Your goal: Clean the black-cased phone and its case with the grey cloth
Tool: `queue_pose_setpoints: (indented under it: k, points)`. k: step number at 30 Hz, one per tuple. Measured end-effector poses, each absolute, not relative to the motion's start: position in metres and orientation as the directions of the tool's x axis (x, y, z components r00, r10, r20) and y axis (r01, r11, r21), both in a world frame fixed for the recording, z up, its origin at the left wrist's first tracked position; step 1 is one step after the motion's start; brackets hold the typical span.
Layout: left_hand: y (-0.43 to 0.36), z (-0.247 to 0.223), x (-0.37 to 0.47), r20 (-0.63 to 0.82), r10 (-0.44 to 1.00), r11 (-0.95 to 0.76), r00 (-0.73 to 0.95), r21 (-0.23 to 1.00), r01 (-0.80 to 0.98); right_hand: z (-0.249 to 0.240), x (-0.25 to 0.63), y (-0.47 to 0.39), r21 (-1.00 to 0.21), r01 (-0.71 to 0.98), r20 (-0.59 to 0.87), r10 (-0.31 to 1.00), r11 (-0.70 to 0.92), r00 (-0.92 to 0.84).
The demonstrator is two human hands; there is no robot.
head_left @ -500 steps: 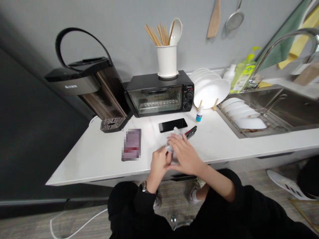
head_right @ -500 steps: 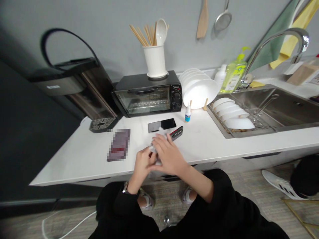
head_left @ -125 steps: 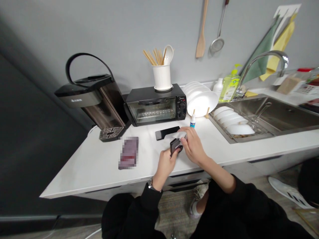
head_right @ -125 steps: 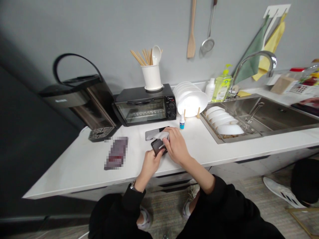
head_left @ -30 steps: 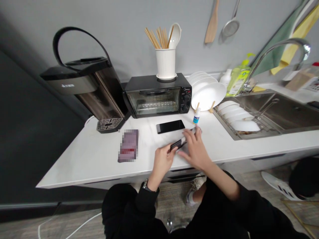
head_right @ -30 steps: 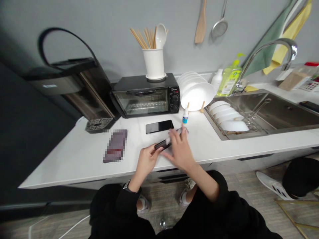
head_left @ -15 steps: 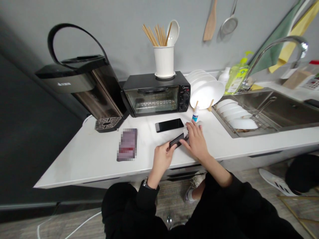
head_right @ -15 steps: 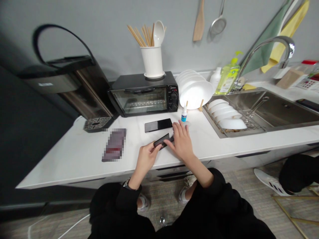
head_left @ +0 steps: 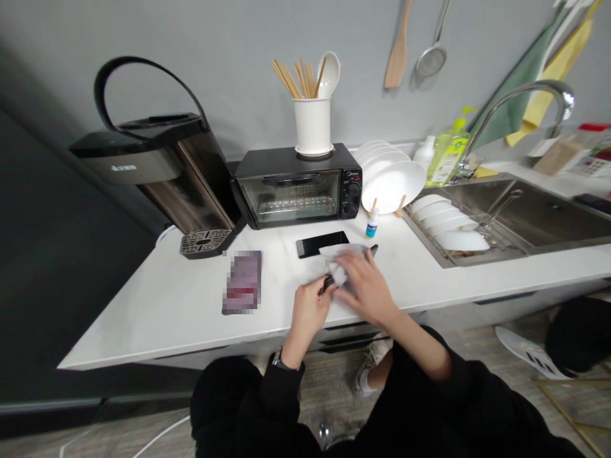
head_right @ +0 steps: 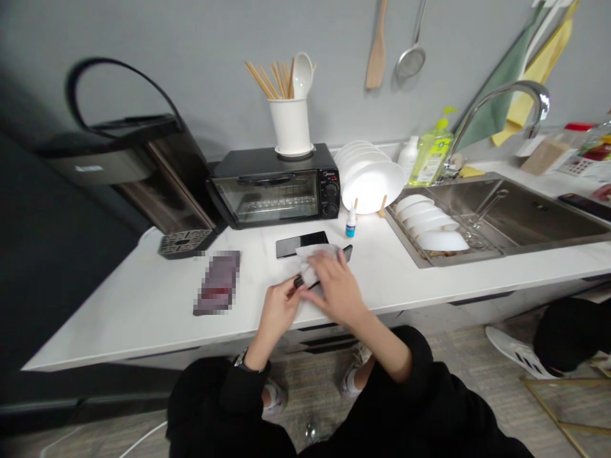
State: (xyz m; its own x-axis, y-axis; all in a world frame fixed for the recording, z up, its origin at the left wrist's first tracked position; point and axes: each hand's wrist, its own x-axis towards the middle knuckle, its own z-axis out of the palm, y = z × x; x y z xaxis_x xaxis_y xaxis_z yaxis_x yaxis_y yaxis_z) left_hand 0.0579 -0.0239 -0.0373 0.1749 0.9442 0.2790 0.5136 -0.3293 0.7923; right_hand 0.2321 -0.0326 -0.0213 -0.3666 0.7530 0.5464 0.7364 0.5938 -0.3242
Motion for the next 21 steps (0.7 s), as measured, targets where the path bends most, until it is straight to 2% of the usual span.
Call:
queue_pose_setpoints:
  k: [2,3,6,7,10,11,14,15,19,21]
  points:
    - [-0.024,-0.037,0.058,0.282,0.942,-0.337,0.183,0.790,0.513,-0.022,0.232,-0.033,-0.349,0.784,0.581,0.775,0.513,-0.248]
    - [-0.025,-0.037,0.058,0.279,0.943,-0.333,0.182,0.783,0.525,-0.024,0.231,-0.034,-0.344,0.772,0.574,0.771,0.534,-0.278]
    - [-0.024,-0.038,0.057,0.267,0.948,-0.317,0.172,0.762,0.565,-0.028,0.229,-0.035,-0.296,0.654,0.500,0.697,0.696,-0.515]
    - [-0.024,-0.038,0.057,0.269,0.948,-0.317,0.170,0.765,0.560,-0.029,0.230,-0.035,-0.312,0.671,0.507,0.715,0.673,-0.481]
    - [-0.023,-0.038,0.057,0.276,0.946,-0.323,0.169,0.782,0.533,-0.028,0.232,-0.033,-0.430,0.772,0.571,0.803,0.468,-0.169]
    - [-0.023,-0.038,0.058,0.273,0.947,-0.321,0.169,0.781,0.535,-0.027,0.233,-0.033,-0.439,0.767,0.569,0.805,0.468,-0.166]
    - [-0.023,-0.038,0.058,0.264,0.950,-0.311,0.167,0.762,0.568,-0.022,0.235,-0.033,-0.328,0.663,0.515,0.716,0.673,-0.471]
    - [-0.024,-0.038,0.058,0.267,0.949,-0.315,0.168,0.759,0.570,-0.021,0.237,-0.031,-0.302,0.663,0.515,0.702,0.685,-0.491]
    - [-0.024,-0.039,0.060,0.296,0.938,-0.346,0.183,0.755,0.557,-0.023,0.238,-0.023,-0.337,0.822,0.615,0.768,0.459,-0.177]
    - [-0.024,-0.040,0.059,0.286,0.941,-0.338,0.182,0.742,0.579,-0.027,0.233,-0.026,-0.304,0.782,0.597,0.748,0.545,-0.289]
